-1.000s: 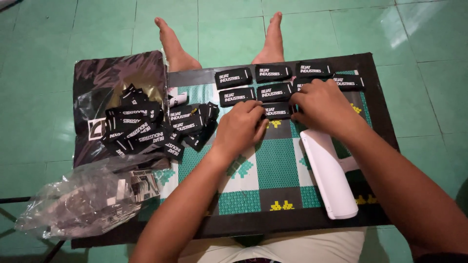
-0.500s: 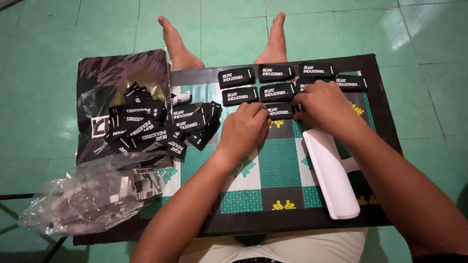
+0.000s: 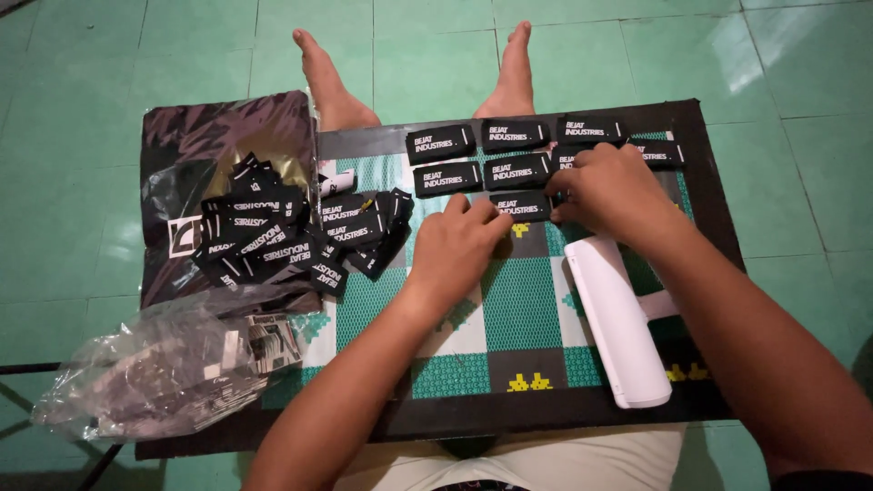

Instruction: The person folds small black fabric labels and arranges them on a checkered mat, then presses them with a roller.

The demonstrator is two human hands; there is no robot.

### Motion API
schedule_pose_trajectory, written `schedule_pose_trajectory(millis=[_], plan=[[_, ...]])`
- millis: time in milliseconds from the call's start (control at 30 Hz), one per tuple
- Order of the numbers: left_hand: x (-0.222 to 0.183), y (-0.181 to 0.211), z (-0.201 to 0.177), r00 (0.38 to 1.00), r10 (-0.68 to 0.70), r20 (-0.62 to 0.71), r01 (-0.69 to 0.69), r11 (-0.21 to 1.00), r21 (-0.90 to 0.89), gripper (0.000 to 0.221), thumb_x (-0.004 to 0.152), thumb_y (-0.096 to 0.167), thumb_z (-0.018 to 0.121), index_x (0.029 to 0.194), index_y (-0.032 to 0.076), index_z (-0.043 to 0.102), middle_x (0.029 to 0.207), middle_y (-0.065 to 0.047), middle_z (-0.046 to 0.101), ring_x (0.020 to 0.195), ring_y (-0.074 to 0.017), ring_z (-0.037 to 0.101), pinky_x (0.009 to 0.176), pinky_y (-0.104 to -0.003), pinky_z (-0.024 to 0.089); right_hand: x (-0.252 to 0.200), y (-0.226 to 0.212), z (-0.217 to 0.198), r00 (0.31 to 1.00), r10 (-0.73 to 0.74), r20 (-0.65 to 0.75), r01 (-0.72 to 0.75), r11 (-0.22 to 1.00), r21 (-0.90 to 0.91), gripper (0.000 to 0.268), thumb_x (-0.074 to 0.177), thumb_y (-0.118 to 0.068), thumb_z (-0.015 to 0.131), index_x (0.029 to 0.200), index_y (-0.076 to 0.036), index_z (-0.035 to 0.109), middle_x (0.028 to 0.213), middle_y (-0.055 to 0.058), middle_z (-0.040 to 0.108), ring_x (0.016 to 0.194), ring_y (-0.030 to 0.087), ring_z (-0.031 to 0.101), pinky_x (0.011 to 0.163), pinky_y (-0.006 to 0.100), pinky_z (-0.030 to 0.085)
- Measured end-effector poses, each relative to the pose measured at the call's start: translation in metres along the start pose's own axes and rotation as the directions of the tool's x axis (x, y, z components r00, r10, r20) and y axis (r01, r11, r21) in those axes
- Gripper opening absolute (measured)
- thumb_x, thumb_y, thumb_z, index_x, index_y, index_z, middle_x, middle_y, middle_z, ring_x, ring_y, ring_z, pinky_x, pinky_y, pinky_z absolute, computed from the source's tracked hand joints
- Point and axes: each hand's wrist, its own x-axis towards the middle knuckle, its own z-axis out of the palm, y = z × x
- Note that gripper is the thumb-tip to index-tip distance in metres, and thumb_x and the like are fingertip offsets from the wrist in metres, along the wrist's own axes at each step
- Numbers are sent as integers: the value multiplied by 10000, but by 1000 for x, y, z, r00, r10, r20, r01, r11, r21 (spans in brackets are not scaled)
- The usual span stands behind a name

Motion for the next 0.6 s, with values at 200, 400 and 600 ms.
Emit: schedule_pose_trajectory(millis=[200, 400, 600], plan=[[-2, -1, -13, 996, 15, 85, -15, 1000, -7, 137, 881, 190, 581, 927, 304, 640, 879, 62, 611, 822, -214, 583, 500, -325, 483, 0, 6, 6, 1000, 5, -13, -4, 1000, 27, 345, 845, -439, 792, 1134, -251, 787, 905, 58, 706, 913, 272, 656, 789, 422, 491], [2, -3, -35, 992, 75, 99, -67, 995, -73, 186, 927, 143, 493, 1015, 226, 634, 950, 9, 623, 865, -265, 573, 554, -376, 482, -2, 0, 8, 999, 27, -19, -27, 1000, 6, 341, 854, -421, 790, 1158, -267, 784, 904, 48, 714, 926, 264, 658, 807, 428, 488], [-9, -2, -41, 931, 100, 352, -38, 983, -180, 493, 972, 403, 500, 1389, 147, 568, 1332, -44, 596, 1069, -313, 507, 759, -425, 438, -5, 4, -1, 1000, 14, 24, -15, 998, 55, 265, 905, -398, 729, 1128, -272, 796, 903, 82, 714, 941, 300, 671, 843, 467, 513]])
